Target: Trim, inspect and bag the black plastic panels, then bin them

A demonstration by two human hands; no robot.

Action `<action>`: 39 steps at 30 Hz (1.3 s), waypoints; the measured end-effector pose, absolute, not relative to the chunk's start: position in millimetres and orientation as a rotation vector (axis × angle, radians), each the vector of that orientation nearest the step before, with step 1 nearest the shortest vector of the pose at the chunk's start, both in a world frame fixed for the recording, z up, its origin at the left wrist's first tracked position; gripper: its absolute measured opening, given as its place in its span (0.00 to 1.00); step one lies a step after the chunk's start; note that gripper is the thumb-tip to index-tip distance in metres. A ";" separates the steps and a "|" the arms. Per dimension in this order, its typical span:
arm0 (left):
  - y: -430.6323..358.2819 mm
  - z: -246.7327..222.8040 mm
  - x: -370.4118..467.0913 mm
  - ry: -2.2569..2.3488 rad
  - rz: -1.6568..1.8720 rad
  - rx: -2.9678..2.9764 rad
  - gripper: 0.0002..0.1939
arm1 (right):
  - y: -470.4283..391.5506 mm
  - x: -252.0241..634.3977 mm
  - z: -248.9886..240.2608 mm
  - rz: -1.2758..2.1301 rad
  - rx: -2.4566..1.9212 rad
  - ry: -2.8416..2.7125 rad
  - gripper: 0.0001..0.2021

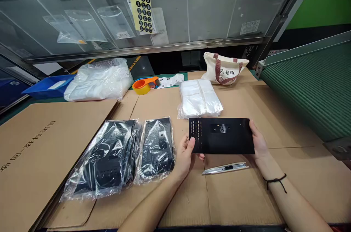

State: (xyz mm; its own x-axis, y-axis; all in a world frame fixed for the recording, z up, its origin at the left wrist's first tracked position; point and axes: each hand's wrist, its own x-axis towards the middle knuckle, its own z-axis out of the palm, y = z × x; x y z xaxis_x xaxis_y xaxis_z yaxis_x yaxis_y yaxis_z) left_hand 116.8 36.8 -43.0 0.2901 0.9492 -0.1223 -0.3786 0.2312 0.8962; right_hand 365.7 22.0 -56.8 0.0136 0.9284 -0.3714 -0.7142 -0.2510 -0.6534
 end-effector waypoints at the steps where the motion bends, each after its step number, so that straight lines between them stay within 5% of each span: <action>1: 36.3 -42.5 116.9 0.797 1.066 0.894 0.21 | 22.0 365.3 -56.4 1.596 -0.900 -0.303 0.17; 15: 35.6 -48.4 114.5 0.923 1.133 1.304 0.42 | 21.8 367.2 -56.3 1.619 -0.888 -0.346 0.17; 23: 34.1 -49.4 113.7 0.940 1.167 1.197 0.24 | 22.3 363.4 -53.6 1.599 -0.921 -0.375 0.18; 39: 35.2 -55.1 112.3 0.914 1.271 1.080 0.28 | 25.1 359.6 -52.7 1.589 -0.922 -0.350 0.19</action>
State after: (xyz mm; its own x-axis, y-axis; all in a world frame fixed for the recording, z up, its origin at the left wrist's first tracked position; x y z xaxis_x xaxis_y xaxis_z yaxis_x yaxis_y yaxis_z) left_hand 112.3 35.2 -55.1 0.1020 0.9936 0.0480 -0.2703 -0.0188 0.9626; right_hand 359.6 25.1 -52.7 0.0197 0.9313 -0.3636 -0.6923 -0.2497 -0.6770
